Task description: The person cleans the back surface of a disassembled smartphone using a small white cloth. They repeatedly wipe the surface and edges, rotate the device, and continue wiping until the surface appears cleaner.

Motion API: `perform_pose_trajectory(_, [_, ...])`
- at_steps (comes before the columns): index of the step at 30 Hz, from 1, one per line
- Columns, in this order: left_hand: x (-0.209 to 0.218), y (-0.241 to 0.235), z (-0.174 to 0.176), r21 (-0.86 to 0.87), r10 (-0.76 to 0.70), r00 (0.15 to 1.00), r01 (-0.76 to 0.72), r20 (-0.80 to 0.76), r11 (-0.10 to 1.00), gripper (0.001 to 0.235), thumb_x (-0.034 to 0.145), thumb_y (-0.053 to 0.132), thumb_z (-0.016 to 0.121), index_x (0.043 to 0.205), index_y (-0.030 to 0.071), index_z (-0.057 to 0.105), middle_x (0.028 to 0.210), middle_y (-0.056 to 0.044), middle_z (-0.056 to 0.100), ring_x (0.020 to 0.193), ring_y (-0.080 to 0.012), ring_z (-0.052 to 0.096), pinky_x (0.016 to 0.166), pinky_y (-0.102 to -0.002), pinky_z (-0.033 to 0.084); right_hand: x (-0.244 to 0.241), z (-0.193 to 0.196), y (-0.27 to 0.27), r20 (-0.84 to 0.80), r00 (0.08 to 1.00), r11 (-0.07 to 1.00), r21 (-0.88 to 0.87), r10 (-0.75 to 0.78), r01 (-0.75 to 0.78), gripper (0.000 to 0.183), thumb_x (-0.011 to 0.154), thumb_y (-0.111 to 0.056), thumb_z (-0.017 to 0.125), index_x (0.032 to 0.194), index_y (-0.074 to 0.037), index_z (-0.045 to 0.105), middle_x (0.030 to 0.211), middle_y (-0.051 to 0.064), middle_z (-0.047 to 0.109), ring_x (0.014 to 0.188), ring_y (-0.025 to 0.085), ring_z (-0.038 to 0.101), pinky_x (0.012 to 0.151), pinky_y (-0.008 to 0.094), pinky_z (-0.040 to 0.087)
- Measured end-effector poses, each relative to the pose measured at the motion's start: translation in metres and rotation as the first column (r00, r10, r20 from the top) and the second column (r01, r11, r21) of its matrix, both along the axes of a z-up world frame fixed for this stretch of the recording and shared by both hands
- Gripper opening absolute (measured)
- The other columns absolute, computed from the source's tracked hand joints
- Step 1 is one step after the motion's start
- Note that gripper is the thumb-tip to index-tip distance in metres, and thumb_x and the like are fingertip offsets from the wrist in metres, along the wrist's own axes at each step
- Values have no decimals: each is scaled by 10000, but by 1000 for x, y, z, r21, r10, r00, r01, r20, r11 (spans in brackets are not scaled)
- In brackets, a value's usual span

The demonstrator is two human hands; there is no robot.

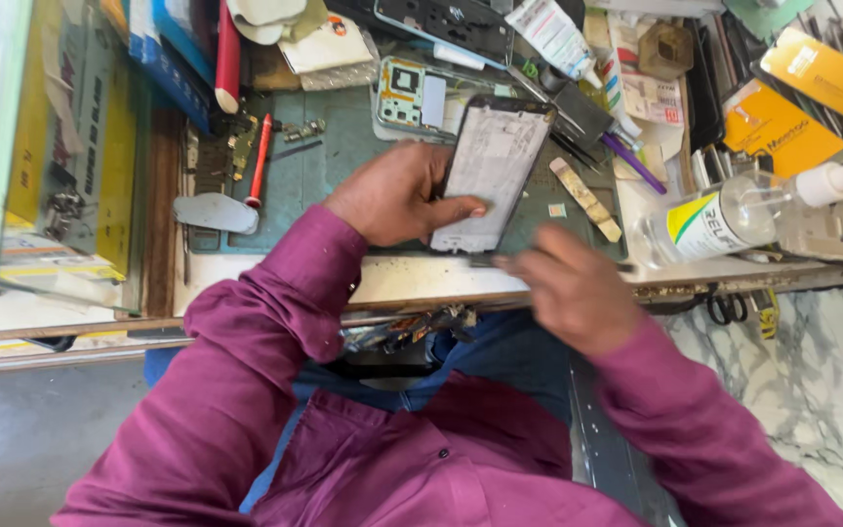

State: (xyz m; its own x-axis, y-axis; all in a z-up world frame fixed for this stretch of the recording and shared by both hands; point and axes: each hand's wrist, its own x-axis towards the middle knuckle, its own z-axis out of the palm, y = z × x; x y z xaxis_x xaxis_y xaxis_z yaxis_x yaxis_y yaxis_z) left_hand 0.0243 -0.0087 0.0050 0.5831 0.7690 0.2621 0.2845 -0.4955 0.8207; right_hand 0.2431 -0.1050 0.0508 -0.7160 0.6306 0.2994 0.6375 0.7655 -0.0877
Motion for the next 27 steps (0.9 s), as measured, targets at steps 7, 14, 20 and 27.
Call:
perform_pose_trajectory(7, [-3,1,-1,-158,-42,995,55,90,986,293,887,306,767,1028,55,710,710,-115,730,550,-225,650,555,-386,519,5,-10,1,-87,994,991,-125,-66,55,229,817,54,626,987,-69,718,936,115,551,752,319,630,648,423,495])
perform_pose_trajectory(14, [-1,-2,-9,-47,-58,983,68,177,997,260,924,257,778,1054,42,715,788,-95,751,643,-188,669,618,-365,547,-2,-11,0,-161,986,992,-122,-50,30,239,837,61,632,1014,-71,724,997,126,594,829,307,653,674,385,516])
perform_pose_trajectory(20, [-1,-5,-11,-137,18,994,-2,111,991,269,910,255,785,1047,34,715,732,-71,738,552,-132,656,550,-331,528,34,-35,12,-260,947,936,-341,-187,91,193,831,19,750,996,-79,767,843,72,603,743,232,614,661,355,475])
perform_pose_trajectory(27, [8,-14,-12,-393,98,986,-38,133,919,285,907,257,779,957,-13,704,694,-64,717,525,-106,651,488,-297,537,94,-62,15,-407,891,942,-330,-202,63,167,887,-2,751,1034,-29,675,940,103,666,834,228,667,734,325,522])
